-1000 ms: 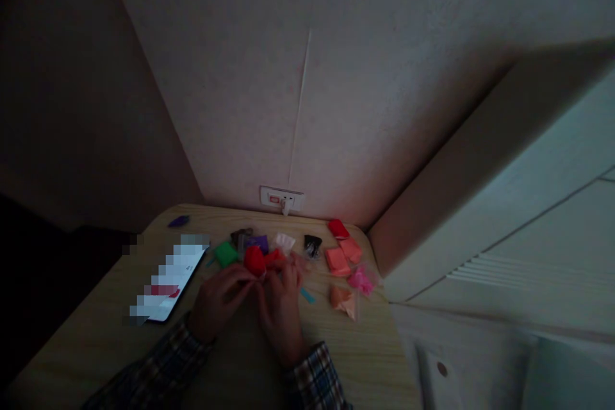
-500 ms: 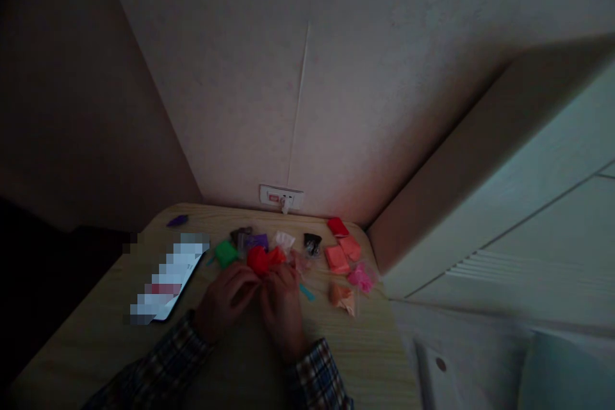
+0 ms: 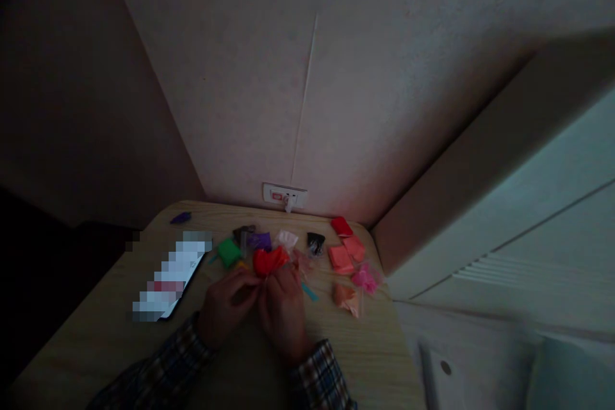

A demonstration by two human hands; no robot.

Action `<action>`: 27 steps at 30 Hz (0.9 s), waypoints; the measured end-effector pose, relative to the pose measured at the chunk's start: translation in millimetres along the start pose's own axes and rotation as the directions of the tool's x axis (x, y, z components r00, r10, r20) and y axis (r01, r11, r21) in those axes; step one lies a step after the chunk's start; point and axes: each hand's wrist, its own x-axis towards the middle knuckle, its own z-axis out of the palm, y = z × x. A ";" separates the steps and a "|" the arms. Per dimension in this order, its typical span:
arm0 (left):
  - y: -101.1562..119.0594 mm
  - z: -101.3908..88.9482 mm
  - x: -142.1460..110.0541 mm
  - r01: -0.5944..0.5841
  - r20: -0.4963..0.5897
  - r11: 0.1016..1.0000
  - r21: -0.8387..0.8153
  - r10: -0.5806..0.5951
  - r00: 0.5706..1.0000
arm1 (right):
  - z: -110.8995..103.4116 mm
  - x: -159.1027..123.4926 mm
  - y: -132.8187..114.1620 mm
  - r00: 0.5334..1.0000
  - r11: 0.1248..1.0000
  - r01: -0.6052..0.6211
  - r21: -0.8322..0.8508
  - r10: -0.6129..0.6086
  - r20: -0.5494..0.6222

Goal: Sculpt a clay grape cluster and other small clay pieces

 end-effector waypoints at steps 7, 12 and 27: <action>-0.2 -0.1 2.4 0.115 -0.002 0.988 -0.102 -0.116 0.993 | -2.8 -1.1 2.8 0.999 0.999 0.046 -0.024 -0.045 0.016; 1.0 0.1 2.8 0.164 0.004 0.978 -0.126 -0.165 0.986 | -3.0 -0.1 2.7 0.997 0.997 0.077 -0.023 -0.077 0.018; -7.3 2.9 1.7 0.241 0.046 0.947 -0.210 -0.236 0.971 | 2.2 -1.6 -1.2 0.996 0.995 -0.077 -0.062 0.079 0.034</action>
